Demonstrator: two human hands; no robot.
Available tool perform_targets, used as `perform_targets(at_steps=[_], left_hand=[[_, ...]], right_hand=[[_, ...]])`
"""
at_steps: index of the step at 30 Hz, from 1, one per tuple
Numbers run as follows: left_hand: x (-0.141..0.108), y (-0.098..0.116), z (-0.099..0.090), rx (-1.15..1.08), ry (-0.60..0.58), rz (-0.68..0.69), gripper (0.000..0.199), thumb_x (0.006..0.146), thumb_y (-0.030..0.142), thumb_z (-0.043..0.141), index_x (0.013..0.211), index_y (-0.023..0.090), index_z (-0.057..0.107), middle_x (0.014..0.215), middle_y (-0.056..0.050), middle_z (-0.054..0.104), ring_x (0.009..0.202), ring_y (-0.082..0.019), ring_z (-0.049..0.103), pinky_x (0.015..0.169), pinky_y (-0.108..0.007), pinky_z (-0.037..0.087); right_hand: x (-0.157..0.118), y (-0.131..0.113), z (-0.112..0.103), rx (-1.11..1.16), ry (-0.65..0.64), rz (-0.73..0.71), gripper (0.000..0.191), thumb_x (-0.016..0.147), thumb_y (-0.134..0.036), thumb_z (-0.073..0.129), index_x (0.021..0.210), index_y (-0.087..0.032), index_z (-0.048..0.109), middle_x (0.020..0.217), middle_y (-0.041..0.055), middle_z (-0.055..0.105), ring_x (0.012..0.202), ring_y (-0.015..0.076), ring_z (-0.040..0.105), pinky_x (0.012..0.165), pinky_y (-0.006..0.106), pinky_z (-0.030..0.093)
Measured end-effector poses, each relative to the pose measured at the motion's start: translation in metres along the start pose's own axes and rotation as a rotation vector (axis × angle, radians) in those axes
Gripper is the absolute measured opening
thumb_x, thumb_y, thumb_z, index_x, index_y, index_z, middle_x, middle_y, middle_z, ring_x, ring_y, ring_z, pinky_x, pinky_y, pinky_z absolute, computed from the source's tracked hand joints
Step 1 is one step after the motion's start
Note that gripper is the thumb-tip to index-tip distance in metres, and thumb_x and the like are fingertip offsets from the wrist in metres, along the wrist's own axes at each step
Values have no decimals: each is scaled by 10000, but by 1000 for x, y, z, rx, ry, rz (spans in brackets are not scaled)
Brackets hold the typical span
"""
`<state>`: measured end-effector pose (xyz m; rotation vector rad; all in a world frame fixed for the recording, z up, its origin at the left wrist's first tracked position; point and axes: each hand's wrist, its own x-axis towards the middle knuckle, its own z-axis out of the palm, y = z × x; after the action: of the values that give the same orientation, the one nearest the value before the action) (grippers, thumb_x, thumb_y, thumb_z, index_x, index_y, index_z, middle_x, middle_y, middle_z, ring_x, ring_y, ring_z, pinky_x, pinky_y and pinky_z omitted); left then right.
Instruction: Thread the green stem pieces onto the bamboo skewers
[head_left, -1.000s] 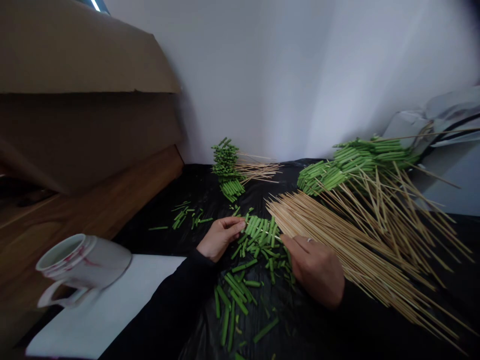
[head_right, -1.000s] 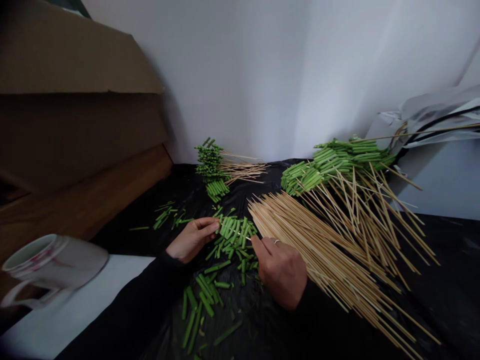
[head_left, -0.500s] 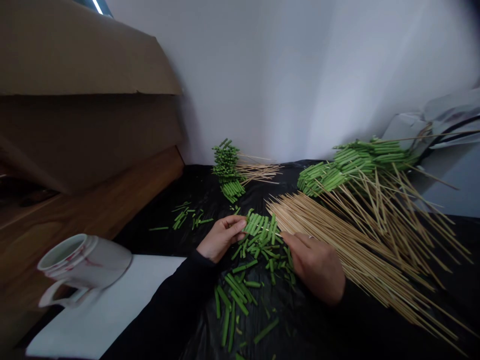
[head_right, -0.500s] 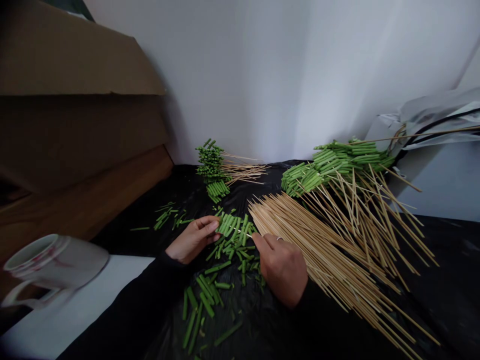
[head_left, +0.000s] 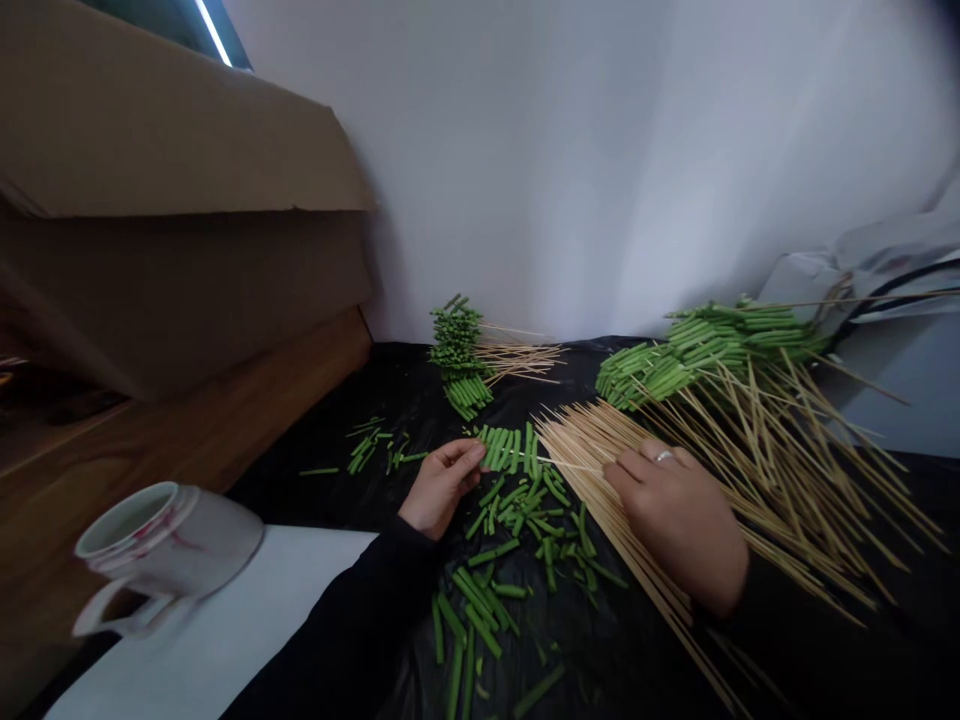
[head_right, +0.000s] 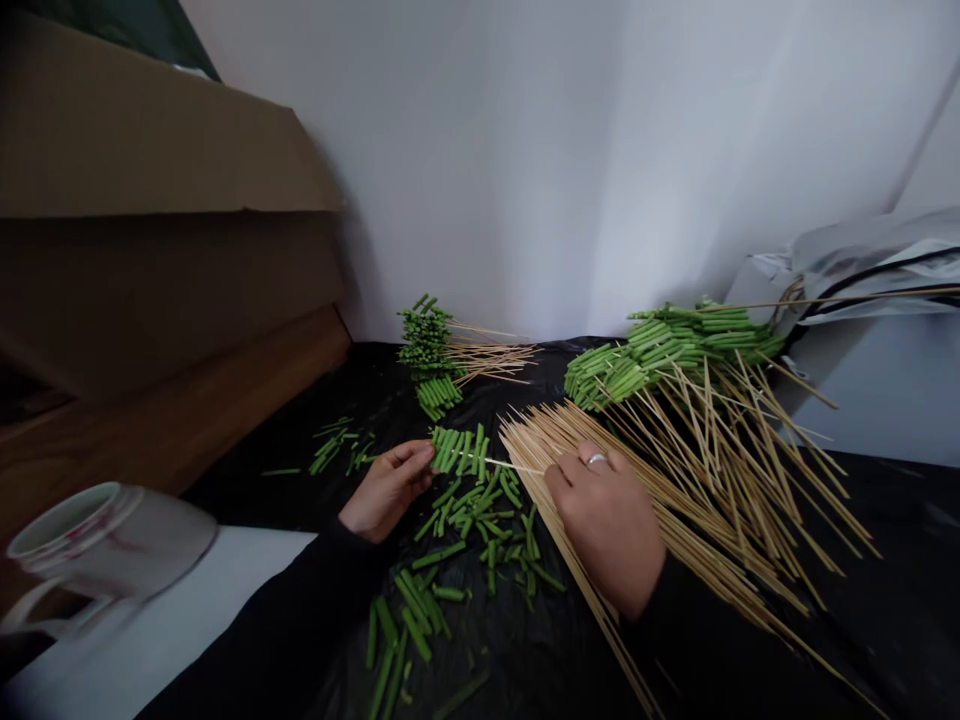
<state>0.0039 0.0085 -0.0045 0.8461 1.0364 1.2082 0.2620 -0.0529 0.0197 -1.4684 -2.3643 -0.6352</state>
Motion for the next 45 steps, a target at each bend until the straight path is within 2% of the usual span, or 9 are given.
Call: perform_targets(at_steps=[4, 7, 10, 17, 24, 30, 36, 42, 45], left_hand=[[-1, 0, 2, -10, 41, 2, 451, 683, 531, 731, 930, 154, 700, 818, -43, 681, 650, -101, 612, 557, -183, 439], [0, 0, 1, 28, 80, 48, 501, 743, 566, 656, 1019, 149, 678, 868, -66, 691, 666, -101, 605, 590, -196, 438], [1, -2, 1, 73, 68, 55, 501, 758, 563, 639, 1021, 139, 681, 869, -66, 687, 670, -98, 595, 600, -198, 425], [0, -5, 2, 110, 55, 34, 482, 741, 559, 649, 972, 140, 702, 850, -68, 685, 675, -109, 592, 601, -206, 406], [0, -5, 1, 110, 48, 30, 465, 752, 565, 635, 916, 138, 717, 814, -67, 682, 659, -108, 588, 595, -210, 397], [1, -5, 1, 105, 55, 18, 450, 750, 561, 643, 879, 138, 726, 797, -68, 682, 637, -102, 574, 592, -207, 391], [1, -6, 1, 102, 33, 9, 431, 766, 541, 642, 879, 133, 726, 797, -62, 675, 642, -95, 576, 589, -197, 391], [1, -5, 1, 116, 36, 4, 415, 755, 528, 658, 870, 135, 728, 805, -68, 680, 661, -107, 585, 594, -200, 402], [1, -4, 2, 123, 25, 7, 406, 759, 520, 654, 865, 135, 731, 810, -72, 682, 672, -114, 587, 605, -205, 408]], right_hand=[[27, 21, -2, -42, -19, -2, 152, 831, -86, 489, 801, -186, 600, 787, 49, 598, 769, 194, 492, 670, 304, 291], [58, 33, 8, -46, -36, 46, 179, 868, -134, 444, 805, -182, 604, 796, 54, 605, 774, 190, 513, 637, 296, 280], [95, 38, 27, 56, -68, 190, 246, 903, -169, 393, 847, -185, 633, 859, 59, 636, 777, 176, 549, 620, 289, 279], [166, 28, 81, 134, -123, 279, 276, 944, -263, 396, 936, -179, 659, 1000, 90, 672, 922, 171, 601, 746, 258, 381], [206, 23, 119, 163, -242, 361, 312, 911, -393, 530, 1133, -179, 573, 1131, 65, 595, 959, 173, 592, 833, 388, 504], [216, 26, 129, 127, -299, 353, 341, 902, -374, 550, 1169, -162, 555, 1166, 80, 578, 987, 188, 587, 840, 399, 506], [212, 24, 126, 101, -279, 270, 344, 901, -371, 551, 1175, -164, 553, 1179, 82, 572, 1001, 193, 583, 849, 406, 502], [197, 29, 111, 106, -228, 218, 330, 898, -373, 553, 1139, -148, 570, 1152, 83, 586, 999, 192, 582, 865, 410, 488], [181, 33, 95, 122, -221, 194, 225, 923, -273, 486, 1057, -153, 619, 1105, 89, 627, 999, 193, 586, 869, 360, 451]])
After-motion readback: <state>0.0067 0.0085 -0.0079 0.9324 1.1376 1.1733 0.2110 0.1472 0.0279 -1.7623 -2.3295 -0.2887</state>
